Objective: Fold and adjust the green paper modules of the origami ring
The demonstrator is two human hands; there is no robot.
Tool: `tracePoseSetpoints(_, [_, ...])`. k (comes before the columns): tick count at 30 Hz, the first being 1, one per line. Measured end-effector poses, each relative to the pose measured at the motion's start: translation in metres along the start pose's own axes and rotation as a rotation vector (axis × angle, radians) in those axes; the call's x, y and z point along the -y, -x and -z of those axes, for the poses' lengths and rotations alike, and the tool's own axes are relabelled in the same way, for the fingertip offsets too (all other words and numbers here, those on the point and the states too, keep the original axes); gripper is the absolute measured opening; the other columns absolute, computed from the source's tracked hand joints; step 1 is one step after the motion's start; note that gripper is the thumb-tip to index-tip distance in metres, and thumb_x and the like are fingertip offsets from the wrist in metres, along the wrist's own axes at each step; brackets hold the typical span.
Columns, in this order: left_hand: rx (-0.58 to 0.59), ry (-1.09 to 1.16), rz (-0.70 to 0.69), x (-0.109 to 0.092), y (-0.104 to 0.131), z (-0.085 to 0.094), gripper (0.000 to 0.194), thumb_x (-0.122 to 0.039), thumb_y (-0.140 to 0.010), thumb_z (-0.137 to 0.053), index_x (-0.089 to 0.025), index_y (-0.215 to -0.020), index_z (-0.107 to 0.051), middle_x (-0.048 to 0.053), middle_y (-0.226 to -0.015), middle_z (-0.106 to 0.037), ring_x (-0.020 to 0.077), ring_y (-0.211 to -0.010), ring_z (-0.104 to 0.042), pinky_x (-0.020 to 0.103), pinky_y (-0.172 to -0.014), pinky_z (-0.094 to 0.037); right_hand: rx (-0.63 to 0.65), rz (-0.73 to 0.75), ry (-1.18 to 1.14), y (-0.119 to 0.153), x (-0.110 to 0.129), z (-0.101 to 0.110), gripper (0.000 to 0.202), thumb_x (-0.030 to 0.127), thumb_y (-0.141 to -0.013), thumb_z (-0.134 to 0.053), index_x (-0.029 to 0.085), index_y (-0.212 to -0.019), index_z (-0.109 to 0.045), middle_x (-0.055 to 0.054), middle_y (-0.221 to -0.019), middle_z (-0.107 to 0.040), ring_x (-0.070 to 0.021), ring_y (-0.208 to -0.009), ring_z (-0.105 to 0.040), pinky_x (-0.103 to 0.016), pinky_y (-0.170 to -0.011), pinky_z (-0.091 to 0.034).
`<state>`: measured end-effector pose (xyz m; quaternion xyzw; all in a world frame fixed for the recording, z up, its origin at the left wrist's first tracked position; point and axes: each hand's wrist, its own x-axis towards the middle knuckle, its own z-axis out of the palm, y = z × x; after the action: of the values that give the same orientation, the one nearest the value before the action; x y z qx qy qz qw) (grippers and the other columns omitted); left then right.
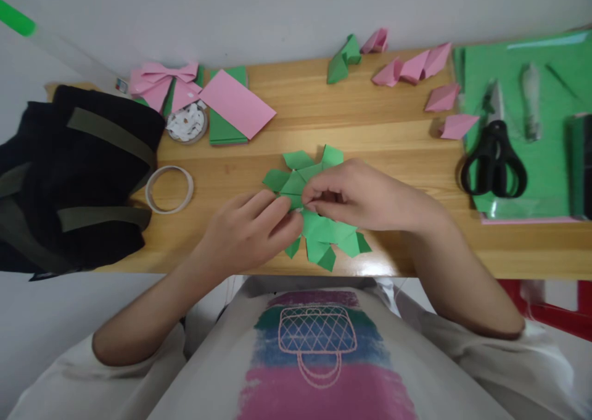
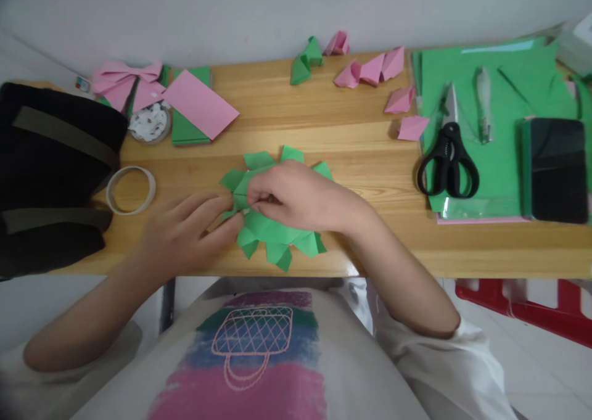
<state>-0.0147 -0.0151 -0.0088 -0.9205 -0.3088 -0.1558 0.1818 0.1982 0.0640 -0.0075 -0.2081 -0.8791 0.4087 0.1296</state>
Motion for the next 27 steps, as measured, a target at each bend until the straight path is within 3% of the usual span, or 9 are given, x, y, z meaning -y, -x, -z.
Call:
tracePoseSetpoints(5, [-0.113,0.063,0.007,-0.001,0.002,0.003,0.017,-0.009,-0.098,-0.05,-0.017,-0.088,-0.061,0.0,-0.072,-0.065,0.0136,-0.064,-0.056,0.027,-0.056,-0.043,0.004,-0.026,-0.01,-0.001,0.001,0.0,0.016,0.008,-0.086,-0.054,0.016,-0.076,-0.063,0.006,-0.065,-0.059,-0.006,-0.057,-0.043,-0.025,-0.062,-0.029])
tracePoseSetpoints(12, [-0.099,0.025,-0.037,0.0,-0.001,0.003,0.006,-0.011,-0.095,-0.06,-0.016,-0.094,-0.064,0.0,-0.073,-0.065,0.014,-0.066,-0.059,0.029,-0.055,-0.042,0.016,-0.046,-0.008,-0.002,0.003,0.0,0.015,0.009,-0.086,-0.055,0.017,-0.076,-0.063,0.007,-0.063,-0.058,-0.0069,-0.058,-0.043,-0.025,-0.062,-0.029])
tracePoseSetpoints(19, [0.041,0.035,-0.172,0.01,-0.013,0.01,0.02,-0.009,-0.097,-0.051,-0.017,-0.082,-0.062,0.002,-0.076,-0.063,0.0144,-0.068,-0.056,0.03,-0.058,-0.041,0.061,-0.078,0.035,-0.004,0.005,0.0,0.015,0.006,-0.084,-0.054,0.017,-0.075,-0.061,0.005,-0.066,-0.058,-0.0081,-0.059,-0.043,-0.026,-0.063,-0.028])
tracePoseSetpoints(23, [0.151,0.075,-0.257,0.019,-0.024,0.012,0.027,-0.006,-0.097,-0.045,-0.017,-0.079,-0.061,0.002,-0.073,-0.059,0.0151,-0.066,-0.052,0.031,-0.056,-0.039,0.056,-0.078,0.07,-0.005,0.007,0.0,0.019,0.008,-0.082,-0.052,0.018,-0.066,-0.05,0.006,-0.059,-0.046,-0.0086,-0.056,-0.035,-0.026,-0.061,-0.025])
tracePoseSetpoints(27, [0.133,0.05,-0.344,0.026,-0.026,0.009,0.028,-0.008,-0.096,-0.044,-0.018,-0.075,-0.06,0.001,-0.071,-0.057,0.0152,-0.063,-0.052,0.032,-0.053,-0.038,0.049,-0.083,0.065,-0.005,0.008,0.001,0.02,0.007,-0.082,-0.051,0.018,-0.066,-0.049,0.007,-0.057,-0.042,-0.009,-0.056,-0.034,-0.027,-0.061,-0.025])
